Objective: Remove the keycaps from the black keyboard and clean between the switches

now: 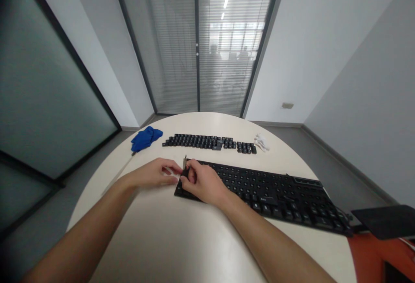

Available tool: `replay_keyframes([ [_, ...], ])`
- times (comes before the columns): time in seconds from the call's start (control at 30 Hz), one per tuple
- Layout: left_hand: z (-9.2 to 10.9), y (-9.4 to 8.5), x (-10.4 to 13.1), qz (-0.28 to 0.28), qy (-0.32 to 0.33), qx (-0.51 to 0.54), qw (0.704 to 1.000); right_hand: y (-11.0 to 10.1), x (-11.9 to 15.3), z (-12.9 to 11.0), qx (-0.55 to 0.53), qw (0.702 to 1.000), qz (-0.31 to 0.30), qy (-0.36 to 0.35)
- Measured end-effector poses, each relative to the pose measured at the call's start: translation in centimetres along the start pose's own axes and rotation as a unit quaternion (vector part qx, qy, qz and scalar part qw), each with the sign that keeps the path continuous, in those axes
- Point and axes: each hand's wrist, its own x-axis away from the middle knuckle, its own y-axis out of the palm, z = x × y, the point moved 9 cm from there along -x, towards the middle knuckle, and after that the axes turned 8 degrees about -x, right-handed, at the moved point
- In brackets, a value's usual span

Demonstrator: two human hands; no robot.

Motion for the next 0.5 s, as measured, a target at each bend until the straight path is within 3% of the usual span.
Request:
replay_keyframes([
  [0.17,0.9,1.8,-0.1,-0.043,0.038,-0.009,0.998,0.7,-0.2,0.3,-0.029,0.999,-0.043,-0.001],
  [0.5,0.2,1.7,-0.2,-0.03,-0.01,-0.044,0.999,1.5,-0.3,0.6,-0.048,0.996,-0.082,0.0],
])
